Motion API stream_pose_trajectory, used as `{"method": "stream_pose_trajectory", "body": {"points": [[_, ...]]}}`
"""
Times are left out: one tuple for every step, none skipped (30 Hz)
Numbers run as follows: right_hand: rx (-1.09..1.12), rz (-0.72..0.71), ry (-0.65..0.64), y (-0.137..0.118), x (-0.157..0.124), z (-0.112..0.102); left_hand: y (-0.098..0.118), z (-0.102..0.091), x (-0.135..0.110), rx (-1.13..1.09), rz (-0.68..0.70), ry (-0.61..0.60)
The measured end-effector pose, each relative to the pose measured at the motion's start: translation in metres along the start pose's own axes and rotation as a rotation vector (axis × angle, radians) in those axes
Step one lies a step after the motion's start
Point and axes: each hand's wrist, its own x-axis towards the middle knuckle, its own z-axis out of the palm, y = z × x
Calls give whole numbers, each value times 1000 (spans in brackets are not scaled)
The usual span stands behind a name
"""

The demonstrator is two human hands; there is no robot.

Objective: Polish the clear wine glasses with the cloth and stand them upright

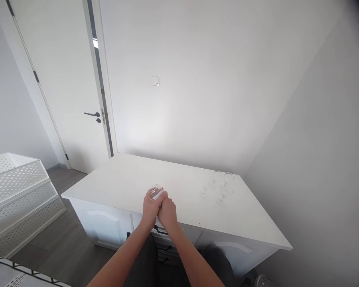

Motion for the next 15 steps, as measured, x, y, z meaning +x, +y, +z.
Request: {"method": "stream_pose_trajectory", "body": {"points": [[115,-7,-20,3,0,-1,1,-2,0,-47,11,-30],[237,-24,-57,6,1,-3,4,-5,1,-83,22,-58],[343,-46,-102,10,3,-5,6,-9,3,-101,28,-78],[417,-71,-151,14,4,-7,9,-12,5,-101,28,-90],[458,-90,-191,17,6,-9,11,-14,8,-85,26,-95],[478,-100,-213,19,7,-10,12,-15,10,-56,24,-90],[495,-105,-216,20,7,-10,13,-15,13,-24,28,-74],[527,-110,-209,20,7,-10,13,-15,15,-1,38,-59],[583,-116,-198,18,7,-10,13,-13,16,6,52,-51],[656,-120,-189,16,6,-9,13,-12,17,1,67,-51],[730,-123,-183,13,5,-9,14,-10,17,-7,81,-60],[791,-127,-182,10,4,-10,15,-10,18,-13,94,-77],[837,-131,-190,8,3,-11,16,-10,18,-13,104,-105],[873,-127,-214,7,3,-14,18,-12,18,-7,108,-148],[905,-109,-269,7,4,-17,20,-15,19,-1,106,-204]]}}
